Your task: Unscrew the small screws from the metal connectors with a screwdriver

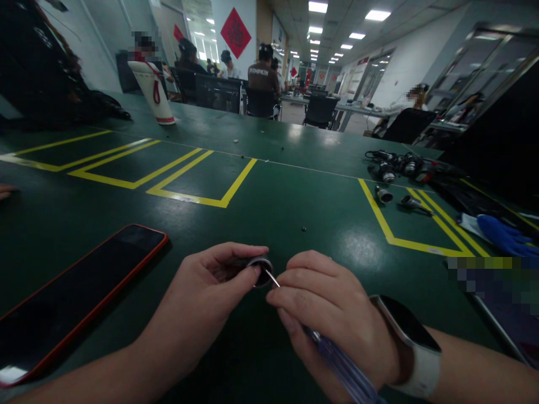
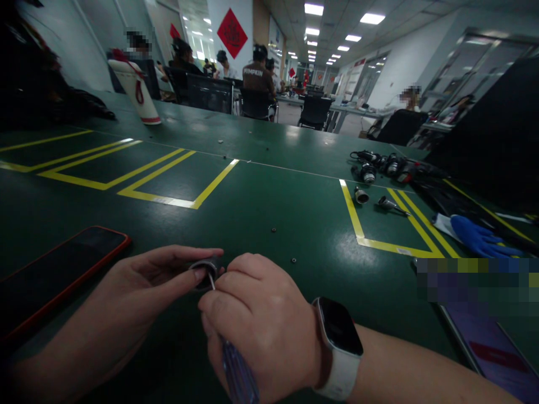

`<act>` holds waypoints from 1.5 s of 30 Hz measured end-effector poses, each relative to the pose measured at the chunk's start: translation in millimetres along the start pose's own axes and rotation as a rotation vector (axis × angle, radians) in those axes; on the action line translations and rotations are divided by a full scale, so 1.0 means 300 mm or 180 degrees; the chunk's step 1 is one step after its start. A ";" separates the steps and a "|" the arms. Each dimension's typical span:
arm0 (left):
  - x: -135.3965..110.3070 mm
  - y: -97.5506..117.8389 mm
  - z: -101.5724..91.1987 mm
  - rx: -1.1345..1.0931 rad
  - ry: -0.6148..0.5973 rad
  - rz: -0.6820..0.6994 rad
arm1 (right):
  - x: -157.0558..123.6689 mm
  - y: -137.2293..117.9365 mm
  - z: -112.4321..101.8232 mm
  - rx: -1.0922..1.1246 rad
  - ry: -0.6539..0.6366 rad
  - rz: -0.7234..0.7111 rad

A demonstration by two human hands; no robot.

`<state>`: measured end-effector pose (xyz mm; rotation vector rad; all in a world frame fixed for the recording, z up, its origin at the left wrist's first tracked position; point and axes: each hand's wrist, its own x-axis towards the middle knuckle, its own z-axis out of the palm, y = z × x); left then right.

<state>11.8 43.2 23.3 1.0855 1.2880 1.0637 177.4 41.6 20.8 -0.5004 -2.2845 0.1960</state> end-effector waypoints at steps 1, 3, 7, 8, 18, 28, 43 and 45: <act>0.000 -0.002 -0.002 0.0002 -0.0007 0.0002 | 0.000 -0.001 0.000 0.0010 -0.0002 0.0003; 0.002 -0.005 -0.005 0.0011 -0.0022 0.0012 | -0.003 -0.002 0.001 0.0027 0.0006 0.0022; 0.004 -0.005 -0.007 -0.0008 -0.0035 0.0034 | -0.011 -0.002 0.007 0.0017 -0.0012 0.0032; 0.004 -0.004 -0.006 -0.0006 -0.0024 0.0025 | -0.012 -0.002 0.008 -0.0011 -0.0009 0.0037; 0.003 -0.007 -0.006 0.0009 -0.0072 -0.0048 | -0.015 -0.002 0.012 -0.0089 -0.0022 0.0066; 0.000 0.007 0.006 0.0037 0.0091 -0.0127 | -0.018 -0.001 0.012 -0.0199 -0.0098 -0.0032; 0.000 0.010 0.001 0.0109 -0.0071 -0.0219 | -0.005 -0.018 -0.030 0.0233 0.0117 0.0187; -0.003 0.013 0.002 0.0116 -0.0103 -0.0332 | 0.009 -0.001 -0.070 0.0621 0.0420 0.0814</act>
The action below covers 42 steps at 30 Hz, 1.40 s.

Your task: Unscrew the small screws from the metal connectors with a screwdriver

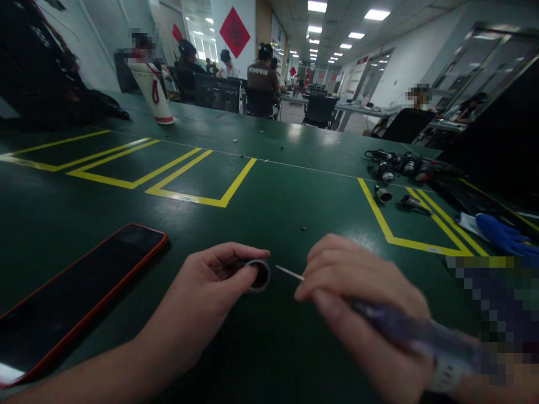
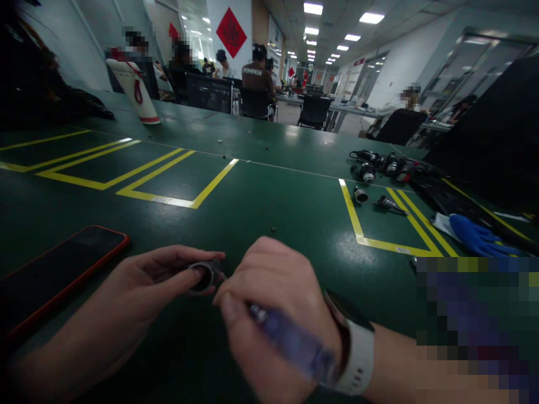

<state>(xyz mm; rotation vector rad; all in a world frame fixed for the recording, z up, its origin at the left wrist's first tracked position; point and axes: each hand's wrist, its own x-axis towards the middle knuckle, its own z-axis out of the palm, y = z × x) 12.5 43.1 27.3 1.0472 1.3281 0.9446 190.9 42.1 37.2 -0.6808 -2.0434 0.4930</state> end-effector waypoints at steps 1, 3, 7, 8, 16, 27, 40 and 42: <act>-0.002 0.003 0.002 -0.0007 0.0001 -0.0071 | 0.014 0.014 -0.021 0.0263 0.0148 0.0278; -0.009 0.013 0.006 -0.0044 0.0024 -0.0223 | 0.043 0.060 -0.060 0.0785 0.0297 0.0993; -0.019 0.028 0.009 -0.0229 0.0056 -0.0434 | 0.085 0.169 -0.117 0.0738 -0.0567 0.2297; -0.020 0.028 0.008 -0.0265 0.0038 -0.0464 | 0.090 0.187 -0.126 0.0519 -0.0682 0.2483; -0.014 0.014 0.004 -0.0270 -0.0072 -0.0494 | 0.092 0.231 -0.144 -0.0411 -0.1096 0.2704; -0.020 0.012 -0.003 -0.0655 -0.0148 -0.0585 | 0.056 0.301 -0.118 0.0912 -0.0525 0.2977; -0.022 0.014 0.004 -0.0569 -0.0018 -0.0280 | 0.052 0.030 -0.036 0.0972 -0.0716 0.0409; -0.024 0.013 0.006 -0.0613 -0.0011 -0.0195 | 0.041 0.014 -0.025 0.0381 -0.0871 -0.0064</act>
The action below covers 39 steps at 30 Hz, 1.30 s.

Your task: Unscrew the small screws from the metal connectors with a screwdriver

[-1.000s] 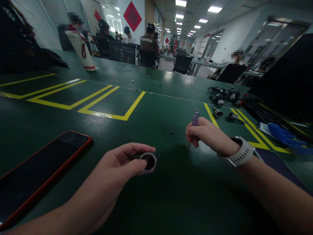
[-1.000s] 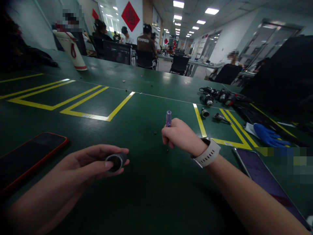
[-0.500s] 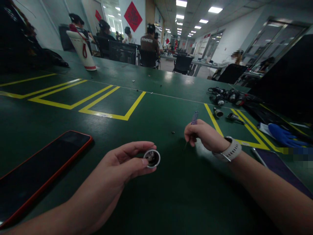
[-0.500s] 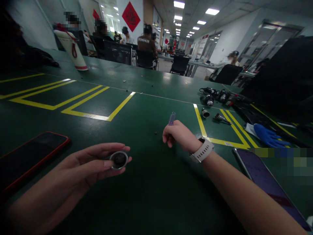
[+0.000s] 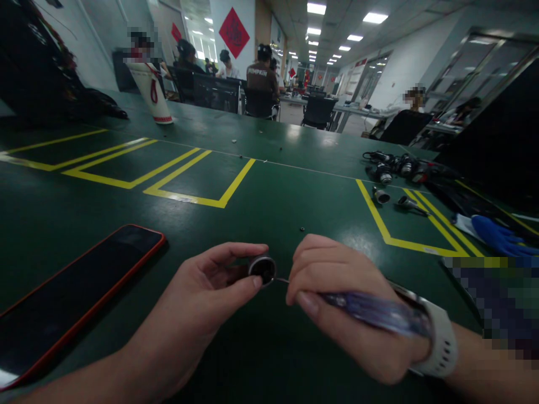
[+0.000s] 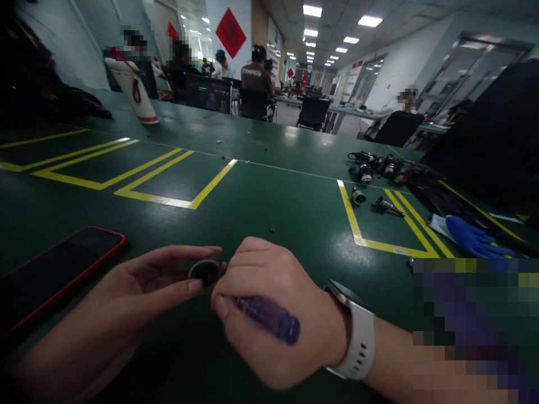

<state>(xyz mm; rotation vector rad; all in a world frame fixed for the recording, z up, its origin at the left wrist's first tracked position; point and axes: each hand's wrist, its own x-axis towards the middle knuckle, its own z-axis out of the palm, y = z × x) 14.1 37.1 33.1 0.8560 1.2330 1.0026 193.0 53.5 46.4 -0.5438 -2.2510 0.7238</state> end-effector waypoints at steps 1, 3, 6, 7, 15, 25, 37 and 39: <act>-0.001 0.000 0.001 -0.0008 -0.0008 0.0031 | -0.004 -0.001 0.007 -0.0222 -0.0061 -0.0194; 0.000 -0.001 0.003 0.0002 0.0010 0.0075 | -0.011 0.004 0.019 -0.0574 -0.0172 -0.0465; 0.004 -0.007 0.005 0.0069 0.0086 0.0114 | -0.019 0.013 0.033 -0.0969 -0.0319 -0.0654; 0.006 -0.009 0.004 0.0082 0.0120 0.0137 | -0.021 0.015 0.036 -0.1048 -0.0355 -0.0666; 0.007 -0.011 0.011 0.0151 0.0234 0.0330 | -0.022 0.002 0.052 -0.1179 -0.0411 -0.0740; 0.006 -0.007 0.013 0.0152 0.0240 0.0389 | -0.019 -0.031 0.078 -0.1408 -0.0097 -0.0528; 0.002 0.010 0.010 0.0288 0.0031 -0.0362 | -0.014 0.122 -0.070 0.0653 0.1537 0.0979; 0.004 0.012 0.008 0.0283 -0.0010 -0.0412 | -0.012 0.200 -0.087 0.0594 0.1597 0.1419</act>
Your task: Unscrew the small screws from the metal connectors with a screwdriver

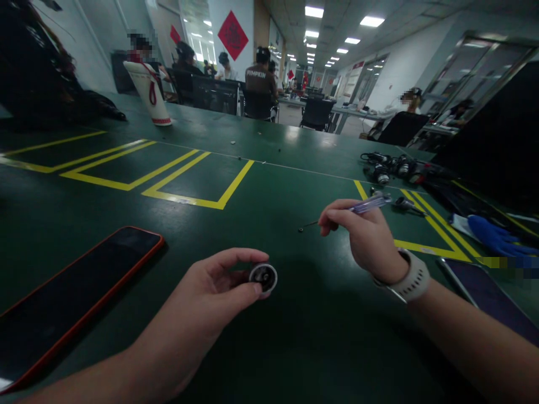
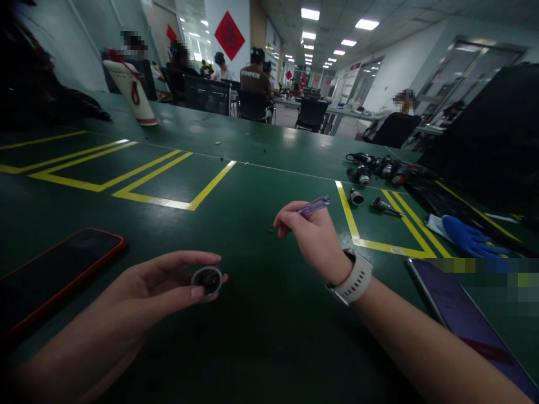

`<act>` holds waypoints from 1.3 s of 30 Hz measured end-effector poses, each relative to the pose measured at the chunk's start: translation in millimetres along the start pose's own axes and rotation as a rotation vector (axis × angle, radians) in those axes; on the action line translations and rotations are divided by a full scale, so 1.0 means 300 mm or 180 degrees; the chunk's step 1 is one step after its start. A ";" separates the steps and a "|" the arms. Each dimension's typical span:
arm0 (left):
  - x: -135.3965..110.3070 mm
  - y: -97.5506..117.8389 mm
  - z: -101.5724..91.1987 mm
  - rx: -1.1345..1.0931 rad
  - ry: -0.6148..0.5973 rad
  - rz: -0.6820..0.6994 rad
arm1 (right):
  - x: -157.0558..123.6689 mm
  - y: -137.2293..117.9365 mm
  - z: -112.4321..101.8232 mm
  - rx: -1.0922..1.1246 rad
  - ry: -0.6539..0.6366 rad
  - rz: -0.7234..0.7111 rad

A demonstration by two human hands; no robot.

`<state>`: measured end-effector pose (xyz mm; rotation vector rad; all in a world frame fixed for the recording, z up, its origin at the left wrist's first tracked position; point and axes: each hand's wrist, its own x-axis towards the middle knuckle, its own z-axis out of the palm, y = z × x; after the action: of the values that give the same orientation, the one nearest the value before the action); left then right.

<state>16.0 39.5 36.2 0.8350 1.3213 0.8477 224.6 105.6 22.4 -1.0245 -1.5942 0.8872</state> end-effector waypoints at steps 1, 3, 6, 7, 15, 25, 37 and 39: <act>0.001 -0.001 -0.002 -0.0001 -0.0016 -0.0015 | 0.016 0.026 -0.005 -0.0078 -0.0004 0.0149; 0.002 -0.004 -0.007 0.0013 -0.0029 -0.0071 | 0.036 0.062 -0.010 -0.0232 -0.0002 0.0371; 0.001 -0.009 -0.013 0.0035 -0.0018 -0.0128 | 0.042 0.080 -0.010 -0.0380 -0.0028 0.0549; 0.001 -0.010 -0.014 0.0031 -0.0028 -0.0138 | 0.041 0.080 -0.010 -0.0401 -0.0054 0.0584; -0.008 -0.005 -0.008 -0.0027 -0.0038 -0.0084 | 0.042 0.076 0.000 -0.0580 -0.0277 0.0724; -0.008 -0.004 -0.003 -0.0103 0.0027 -0.0020 | 0.039 0.063 -0.013 -0.0267 -0.0469 0.0999; -0.009 -0.008 -0.001 -0.0033 -0.0295 -0.0128 | 0.042 0.112 0.021 0.0067 0.0169 0.1703; -0.010 -0.003 -0.001 -0.0004 -0.0307 -0.0160 | 0.038 0.109 0.023 -0.0282 0.0040 0.1461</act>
<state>15.6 36.6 36.7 0.8284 1.2520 0.7596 222.4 128.0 -4.8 -1.4912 -1.4191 1.1169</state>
